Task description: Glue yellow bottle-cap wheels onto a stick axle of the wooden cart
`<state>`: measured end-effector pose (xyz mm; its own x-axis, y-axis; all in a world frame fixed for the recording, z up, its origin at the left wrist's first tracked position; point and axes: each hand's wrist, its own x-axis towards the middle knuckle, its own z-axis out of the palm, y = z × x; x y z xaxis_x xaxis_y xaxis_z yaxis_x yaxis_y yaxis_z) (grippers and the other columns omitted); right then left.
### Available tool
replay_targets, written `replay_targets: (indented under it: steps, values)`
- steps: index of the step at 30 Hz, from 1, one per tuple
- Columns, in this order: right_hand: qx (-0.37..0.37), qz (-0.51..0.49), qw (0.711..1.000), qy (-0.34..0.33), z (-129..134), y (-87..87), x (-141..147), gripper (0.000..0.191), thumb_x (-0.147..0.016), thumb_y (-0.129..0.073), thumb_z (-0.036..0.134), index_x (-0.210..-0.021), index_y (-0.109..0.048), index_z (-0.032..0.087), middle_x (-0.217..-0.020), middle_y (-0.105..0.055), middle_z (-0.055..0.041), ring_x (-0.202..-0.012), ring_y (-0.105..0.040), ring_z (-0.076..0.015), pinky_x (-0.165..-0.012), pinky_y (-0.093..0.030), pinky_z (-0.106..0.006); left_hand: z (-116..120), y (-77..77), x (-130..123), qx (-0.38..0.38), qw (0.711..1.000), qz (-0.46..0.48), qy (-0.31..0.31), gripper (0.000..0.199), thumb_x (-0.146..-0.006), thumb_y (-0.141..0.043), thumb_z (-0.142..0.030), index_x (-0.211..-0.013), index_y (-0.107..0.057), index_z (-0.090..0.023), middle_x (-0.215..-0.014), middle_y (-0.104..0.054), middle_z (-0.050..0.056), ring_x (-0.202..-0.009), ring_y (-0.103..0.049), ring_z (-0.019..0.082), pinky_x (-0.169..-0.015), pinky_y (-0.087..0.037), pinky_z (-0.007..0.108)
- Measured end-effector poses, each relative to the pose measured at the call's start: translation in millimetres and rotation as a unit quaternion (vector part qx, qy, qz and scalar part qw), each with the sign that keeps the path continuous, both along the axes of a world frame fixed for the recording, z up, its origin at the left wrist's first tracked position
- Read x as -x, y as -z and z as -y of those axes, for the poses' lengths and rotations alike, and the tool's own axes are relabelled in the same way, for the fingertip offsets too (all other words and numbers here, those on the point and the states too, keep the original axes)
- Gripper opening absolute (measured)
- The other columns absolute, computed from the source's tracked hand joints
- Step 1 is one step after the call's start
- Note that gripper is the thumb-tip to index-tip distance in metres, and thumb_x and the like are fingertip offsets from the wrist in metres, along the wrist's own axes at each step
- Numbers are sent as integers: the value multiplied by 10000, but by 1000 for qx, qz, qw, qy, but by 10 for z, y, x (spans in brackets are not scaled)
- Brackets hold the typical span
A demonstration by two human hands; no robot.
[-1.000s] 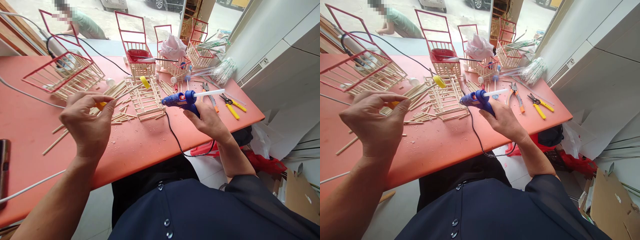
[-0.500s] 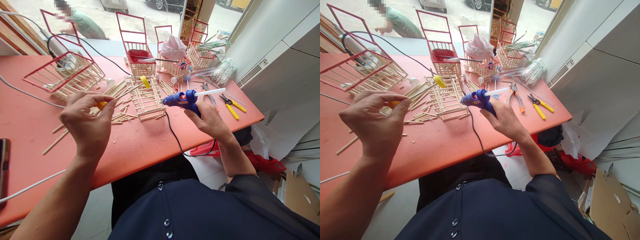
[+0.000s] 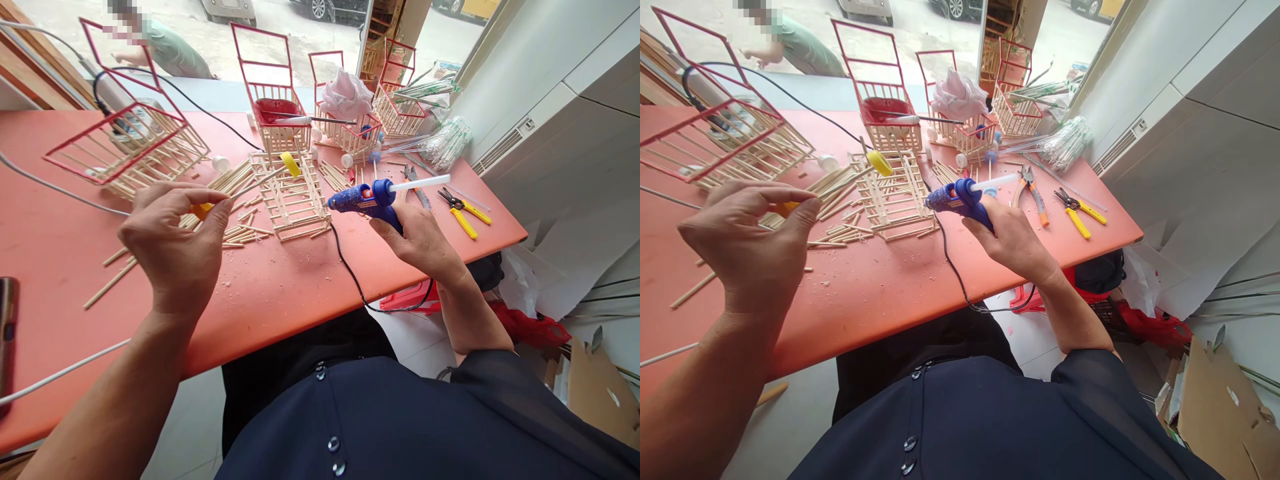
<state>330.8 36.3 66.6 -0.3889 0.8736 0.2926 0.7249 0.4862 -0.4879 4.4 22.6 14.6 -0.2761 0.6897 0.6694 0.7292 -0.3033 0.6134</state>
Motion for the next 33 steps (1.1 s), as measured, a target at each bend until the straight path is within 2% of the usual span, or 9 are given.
replay_targets:
  steps: [9,19,33]
  values:
    - [-2,-2,1000,-5,17,-5,-6,316,-992,-555,475,-801,-495,231,-761,-574,-22,-728,-461,-174,-676,-326,-314,3,-4,-8,-6,1000,6,2,134,-924,-790,-302,-955,-837,-182,-886,-757,49,-1020,-724,255,-998,-517,425]
    - [16,-11,1000,-14,7,-12,63,279,-1012,-558,460,-882,-572,213,-827,-631,-37,-761,-526,-185,-721,-382,-322,3,-2,5,-3,1000,-1,-1,157,-932,-784,-315,-968,-837,-172,-891,-763,54,-1034,-731,263,-992,-524,427]
    - [2,-4,1000,-9,9,-11,49,296,-997,-561,472,-846,-539,218,-793,-609,-27,-723,-464,-170,-688,-353,-315,5,-1,-2,5,1000,2,-5,178,-934,-780,-362,-968,-834,-196,-891,-750,41,-1014,-711,244,-993,-521,414]
